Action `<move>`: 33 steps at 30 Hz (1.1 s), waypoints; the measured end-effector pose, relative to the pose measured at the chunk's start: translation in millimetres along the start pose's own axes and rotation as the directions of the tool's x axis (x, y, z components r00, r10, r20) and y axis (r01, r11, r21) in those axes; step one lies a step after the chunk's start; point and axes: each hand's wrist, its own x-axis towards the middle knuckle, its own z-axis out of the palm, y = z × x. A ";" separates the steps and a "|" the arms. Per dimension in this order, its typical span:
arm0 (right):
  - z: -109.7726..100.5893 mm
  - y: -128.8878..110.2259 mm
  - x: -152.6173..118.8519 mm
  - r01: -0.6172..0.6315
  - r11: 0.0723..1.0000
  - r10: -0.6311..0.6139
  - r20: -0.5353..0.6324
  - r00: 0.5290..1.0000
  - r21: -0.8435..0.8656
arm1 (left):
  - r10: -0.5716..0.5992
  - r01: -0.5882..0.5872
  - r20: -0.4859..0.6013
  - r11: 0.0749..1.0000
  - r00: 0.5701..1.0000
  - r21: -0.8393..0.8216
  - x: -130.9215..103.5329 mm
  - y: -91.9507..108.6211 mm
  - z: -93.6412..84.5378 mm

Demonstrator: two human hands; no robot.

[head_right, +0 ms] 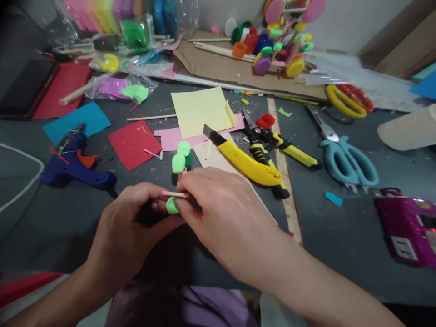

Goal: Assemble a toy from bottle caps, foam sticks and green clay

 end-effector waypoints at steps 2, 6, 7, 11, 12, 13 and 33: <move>0.8 0.6 -0.1 0.010 1.000 -0.010 -0.009 1.000 -0.011 | -0.027 0.027 0.013 0.999 1.000 -0.039 0.8 1.4 -0.4; 0.3 1.4 0.1 0.036 0.999 -0.037 -0.030 0.999 -0.029 | -0.018 0.022 0.049 0.997 0.999 -0.072 -0.2 1.2 -0.6; 0.1 1.5 0.1 0.041 0.998 -0.043 -0.037 0.998 -0.037 | -0.007 0.010 0.051 0.997 0.999 -0.071 -0.8 0.7 -0.8; 0.2 2.1 -0.3 0.059 0.997 -0.062 -0.046 0.997 -0.058 | 0.010 -0.006 0.054 0.998 0.999 -0.059 -2.5 -1.5 -1.5; 0.4 2.4 -0.3 0.064 0.996 -0.067 -0.045 0.997 -0.060 | 0.010 -0.006 0.061 0.999 0.998 -0.054 -2.6 -1.9 -1.5; 0.5 2.6 -0.3 0.067 0.996 -0.070 -0.044 0.997 -0.061 | 0.012 -0.008 0.068 0.999 0.998 -0.048 -2.6 -2.3 -1.3; -2.0 4.8 -2.0 0.058 0.998 -0.057 -0.027 0.998 0.023 | -0.122 0.141 0.142 0.980 0.982 -0.139 1.0 0.0 -7.2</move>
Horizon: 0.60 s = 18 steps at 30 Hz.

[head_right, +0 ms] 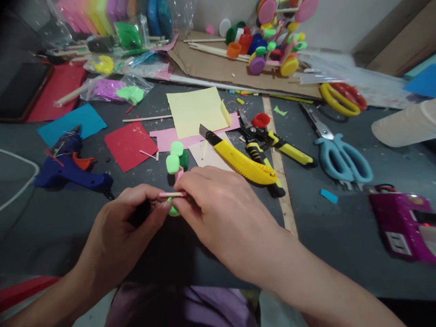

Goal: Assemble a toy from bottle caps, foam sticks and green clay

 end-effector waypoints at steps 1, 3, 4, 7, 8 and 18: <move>-1.7 0.5 -0.8 -0.015 1.000 0.015 0.001 1.000 0.014 | -0.009 0.009 0.004 1.000 1.000 0.010 0.6 0.6 0.1; -6.3 1.7 -3.1 -0.060 0.998 0.060 0.014 0.998 0.011 | -0.021 0.021 -0.007 0.999 1.000 0.024 1.1 1.8 0.0; -8.8 2.4 -4.3 -0.087 0.996 0.087 0.027 0.996 -0.007 | -0.028 0.028 -0.011 0.999 1.000 0.033 1.1 2.4 0.0; -14.5 4.3 -6.9 -0.159 0.985 0.165 0.100 0.981 -0.062 | -0.029 0.030 -0.028 0.998 0.999 0.059 1.8 4.7 0.1; -15.3 4.5 -7.2 -0.177 0.982 0.184 0.121 0.975 -0.065 | -0.024 0.026 -0.032 0.997 0.999 0.069 2.4 5.7 0.3; -11.4 5.3 -6.0 -0.286 0.957 0.276 0.155 0.949 0.047 | -0.001 0.005 -0.040 0.994 0.999 0.108 4.9 10.6 4.8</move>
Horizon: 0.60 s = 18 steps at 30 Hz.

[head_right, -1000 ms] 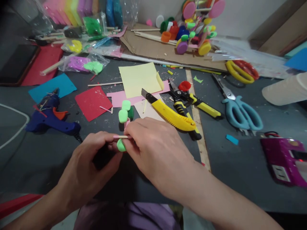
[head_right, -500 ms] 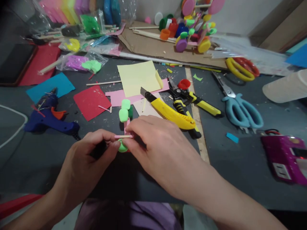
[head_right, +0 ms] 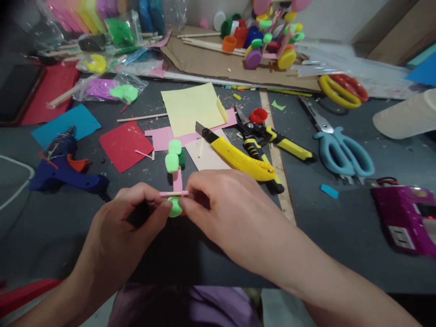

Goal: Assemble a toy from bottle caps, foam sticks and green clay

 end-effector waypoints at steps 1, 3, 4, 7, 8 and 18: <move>0.1 0.9 1.0 -0.019 1.000 0.019 0.003 1.000 0.019 | -0.008 0.009 0.004 1.000 1.000 -0.008 0.1 0.1 0.4; 0.1 2.5 3.2 -0.048 0.997 0.046 0.024 0.999 0.068 | -0.027 0.027 0.001 0.999 1.000 -0.024 0.4 0.5 0.8; 0.2 3.2 4.2 -0.059 0.994 0.056 0.036 0.998 0.094 | -0.034 0.034 0.001 0.999 0.999 -0.032 0.4 0.7 0.8; 0.6 4.3 5.5 -0.082 0.982 0.069 0.082 0.994 0.172 | -0.054 0.054 -0.005 0.997 0.999 -0.053 -0.7 1.9 0.0; 0.8 4.6 5.5 -0.088 0.977 0.071 0.096 0.993 0.193 | -0.063 0.063 -0.004 0.996 0.998 -0.060 -1.2 2.3 -0.4; -0.7 8.4 9.0 -0.169 0.898 0.088 0.211 0.973 0.407 | -0.060 0.063 0.043 0.996 0.997 -0.057 -2.0 0.7 -2.8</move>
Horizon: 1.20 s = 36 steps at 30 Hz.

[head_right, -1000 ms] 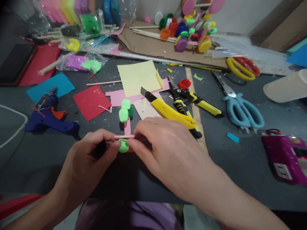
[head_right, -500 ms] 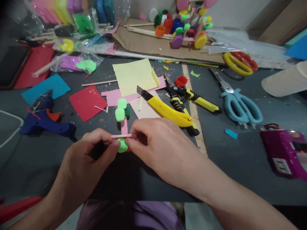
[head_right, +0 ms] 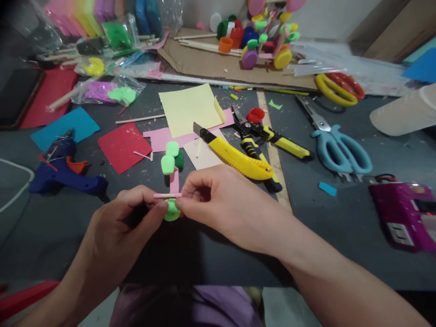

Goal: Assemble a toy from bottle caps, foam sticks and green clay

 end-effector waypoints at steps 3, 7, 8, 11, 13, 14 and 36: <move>-0.1 0.2 1.5 -0.004 0.999 0.003 0.008 1.000 0.046 | 0.007 -0.007 -0.007 1.000 1.000 0.010 0.8 -0.3 -1.4; 1.0 0.7 2.7 -0.010 0.999 0.010 -0.003 1.000 0.052 | 0.009 -0.009 0.004 1.000 1.000 0.009 1.2 -0.2 -1.7; 1.2 0.7 3.0 -0.015 0.999 0.015 -0.006 1.000 0.050 | -0.001 0.001 0.008 1.000 1.000 0.005 0.8 -0.2 -1.3; 1.8 0.6 3.6 -0.026 0.999 0.026 -0.004 1.000 0.045 | -0.057 0.057 -0.013 0.998 0.998 -0.017 -0.7 -0.3 0.2; 2.0 0.7 3.4 -0.025 0.999 0.026 -0.002 1.000 0.046 | -0.096 0.093 -0.059 0.995 0.994 -0.046 -1.0 -0.2 0.6; 2.0 0.9 3.1 -0.026 0.999 0.026 -0.004 1.000 0.046 | -0.101 0.098 -0.054 0.994 0.993 -0.057 -0.7 0.0 0.5; 2.2 1.1 1.3 0.035 0.997 -0.033 -0.025 0.999 0.068 | -0.078 0.080 0.023 0.991 0.997 -0.108 4.4 1.1 -5.7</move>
